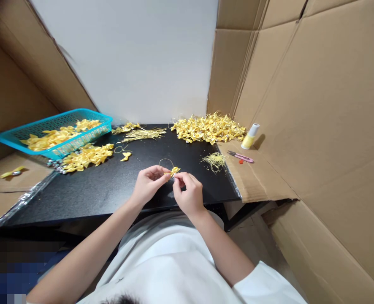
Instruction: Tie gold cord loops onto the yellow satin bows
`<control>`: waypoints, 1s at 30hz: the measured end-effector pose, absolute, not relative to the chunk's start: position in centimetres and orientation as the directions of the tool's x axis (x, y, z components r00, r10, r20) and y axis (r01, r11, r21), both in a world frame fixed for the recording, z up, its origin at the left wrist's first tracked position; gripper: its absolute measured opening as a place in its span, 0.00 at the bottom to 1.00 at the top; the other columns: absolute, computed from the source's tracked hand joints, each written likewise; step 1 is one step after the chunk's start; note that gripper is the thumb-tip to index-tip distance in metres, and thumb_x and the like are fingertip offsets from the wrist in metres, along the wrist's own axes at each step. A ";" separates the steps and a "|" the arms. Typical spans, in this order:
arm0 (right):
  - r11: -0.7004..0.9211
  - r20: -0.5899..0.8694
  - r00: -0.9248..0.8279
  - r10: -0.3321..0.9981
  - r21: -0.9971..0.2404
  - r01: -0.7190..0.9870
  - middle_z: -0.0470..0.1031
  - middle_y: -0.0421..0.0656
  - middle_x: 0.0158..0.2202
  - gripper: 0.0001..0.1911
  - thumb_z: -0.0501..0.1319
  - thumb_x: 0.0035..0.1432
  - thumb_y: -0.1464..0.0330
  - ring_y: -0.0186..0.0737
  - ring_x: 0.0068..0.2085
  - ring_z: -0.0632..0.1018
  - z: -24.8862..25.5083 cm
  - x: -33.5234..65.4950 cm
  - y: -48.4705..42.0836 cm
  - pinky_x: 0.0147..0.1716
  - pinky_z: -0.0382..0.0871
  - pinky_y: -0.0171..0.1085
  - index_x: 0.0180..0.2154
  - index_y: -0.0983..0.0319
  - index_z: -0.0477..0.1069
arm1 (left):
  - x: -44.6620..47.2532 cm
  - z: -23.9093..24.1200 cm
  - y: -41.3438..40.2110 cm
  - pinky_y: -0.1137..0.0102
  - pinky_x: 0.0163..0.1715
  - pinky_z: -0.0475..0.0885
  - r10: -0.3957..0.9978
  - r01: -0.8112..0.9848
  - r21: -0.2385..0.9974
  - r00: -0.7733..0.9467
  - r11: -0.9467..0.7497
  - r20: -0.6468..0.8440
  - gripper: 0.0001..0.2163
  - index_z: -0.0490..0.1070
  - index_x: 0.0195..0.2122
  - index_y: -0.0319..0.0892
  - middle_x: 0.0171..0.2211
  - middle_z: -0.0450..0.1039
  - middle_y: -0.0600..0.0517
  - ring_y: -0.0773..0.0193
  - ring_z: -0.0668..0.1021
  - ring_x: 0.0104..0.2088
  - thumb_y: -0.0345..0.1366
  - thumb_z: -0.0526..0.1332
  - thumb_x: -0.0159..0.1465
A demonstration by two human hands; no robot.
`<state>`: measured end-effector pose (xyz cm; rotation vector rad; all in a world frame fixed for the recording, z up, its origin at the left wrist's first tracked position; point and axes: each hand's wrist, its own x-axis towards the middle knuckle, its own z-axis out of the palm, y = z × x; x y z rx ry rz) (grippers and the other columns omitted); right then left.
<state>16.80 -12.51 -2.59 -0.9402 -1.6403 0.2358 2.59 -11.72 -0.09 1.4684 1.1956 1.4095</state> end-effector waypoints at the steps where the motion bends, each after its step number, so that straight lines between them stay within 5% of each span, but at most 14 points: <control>1: 0.657 0.736 -0.005 0.677 -0.601 0.455 0.77 0.42 0.28 0.07 0.56 0.59 0.74 0.36 0.27 0.75 -2.6 16.8 -12.5 0.30 0.71 0.35 0.33 0.60 0.72 | 2.6 -0.1 -11.7 0.74 0.24 0.65 0.959 0.119 0.955 -0.045 -0.272 0.279 0.07 0.75 0.25 0.40 0.22 0.73 0.54 0.70 0.70 0.22 0.38 0.68 0.52; 9: 0.672 0.766 -0.011 0.642 -0.556 0.488 0.78 0.43 0.32 0.08 0.54 0.62 0.73 0.38 0.31 0.77 -2.8 16.6 -12.7 0.33 0.72 0.36 0.36 0.58 0.70 | 2.4 -0.5 -11.7 0.75 0.26 0.67 0.938 0.136 0.931 -0.035 -0.339 0.346 0.08 0.70 0.26 0.40 0.24 0.74 0.53 0.69 0.72 0.25 0.37 0.67 0.54; 17: 0.672 0.793 -0.002 0.609 -0.514 0.533 0.73 0.39 0.26 0.04 0.56 0.61 0.73 0.36 0.27 0.77 -3.5 16.4 -12.7 0.30 0.70 0.33 0.34 0.58 0.63 | 2.6 -0.5 -12.2 0.74 0.28 0.68 0.878 0.306 0.847 -0.065 -0.434 0.474 0.05 0.73 0.27 0.41 0.26 0.75 0.52 0.68 0.72 0.26 0.36 0.66 0.57; 30: 0.706 0.763 -0.050 0.645 -0.569 0.421 0.75 0.39 0.27 0.05 0.56 0.62 0.73 0.37 0.30 0.79 -3.3 16.8 -12.7 0.32 0.72 0.33 0.35 0.58 0.63 | 2.5 -0.7 -12.1 0.74 0.28 0.68 0.848 0.320 0.817 -0.068 -0.480 0.525 0.05 0.75 0.27 0.40 0.26 0.77 0.52 0.68 0.74 0.26 0.35 0.65 0.58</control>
